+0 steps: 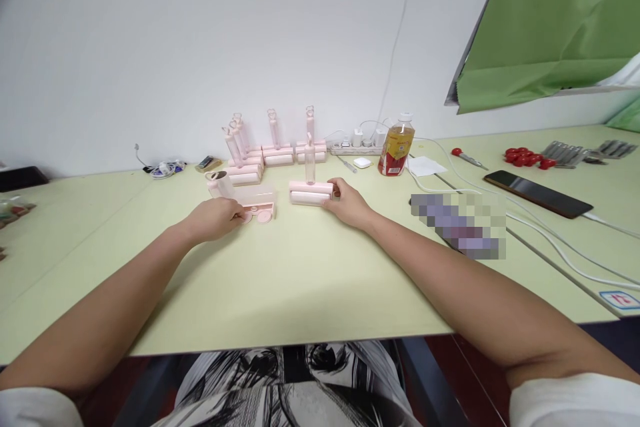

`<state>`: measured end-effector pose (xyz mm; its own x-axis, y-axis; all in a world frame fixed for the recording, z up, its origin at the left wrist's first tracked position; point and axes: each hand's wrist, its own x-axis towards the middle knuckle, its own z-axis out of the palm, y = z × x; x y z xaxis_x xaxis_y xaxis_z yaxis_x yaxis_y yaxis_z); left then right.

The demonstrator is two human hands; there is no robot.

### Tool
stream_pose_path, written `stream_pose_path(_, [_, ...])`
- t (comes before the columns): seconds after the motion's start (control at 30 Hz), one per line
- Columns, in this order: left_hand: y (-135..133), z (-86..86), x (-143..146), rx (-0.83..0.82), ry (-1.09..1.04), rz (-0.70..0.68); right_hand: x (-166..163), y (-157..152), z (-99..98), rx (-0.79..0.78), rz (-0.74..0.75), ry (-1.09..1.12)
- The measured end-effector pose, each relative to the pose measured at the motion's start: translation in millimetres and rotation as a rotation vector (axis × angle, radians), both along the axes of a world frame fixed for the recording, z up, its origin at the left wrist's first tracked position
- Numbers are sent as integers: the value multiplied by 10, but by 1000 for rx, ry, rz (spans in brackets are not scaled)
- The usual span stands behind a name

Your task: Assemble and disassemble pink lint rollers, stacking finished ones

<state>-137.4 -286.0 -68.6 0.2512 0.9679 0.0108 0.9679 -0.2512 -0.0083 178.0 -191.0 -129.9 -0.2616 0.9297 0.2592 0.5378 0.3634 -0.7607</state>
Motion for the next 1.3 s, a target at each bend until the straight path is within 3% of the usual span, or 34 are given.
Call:
stream_pose_path(0.27, [-27, 51, -15, 1, -21, 36, -33, -58, 52, -30, -33, -75])
stream_pose_path(0.4, [-52, 78, 18, 91, -122, 9, -24, -16, 34, -55, -45, 125])
stream_pose_path(0.5, [-81, 99, 65, 189, -279, 9, -2, -20, 86, -60, -1, 310])
stream_pose_path(0.67, [-170, 104, 191, 322, -680, -18, -44, -298, 265, -37, 237, 430])
stream_pose_path(0.83, [-296, 80, 390, 175, -941, -96, -204, -737, 364, -47, 450, 420])
stream_pose_path(0.97, [-360, 98, 515, 109, -1120, -154, -290, -880, 388, -53, 454, 503])
stream_pose_path(1.07, [-369, 108, 569, 91, -1278, -170, -348, -899, 379, -205, 475, 637])
stream_pose_path(1.2, [-360, 75, 612, 26, -1433, -185, -444, -961, 352, -366, 579, 632])
stream_pose_path(1.3, [-326, 86, 580, 164, -1530, -74, -455, -947, 390, -393, 541, 642])
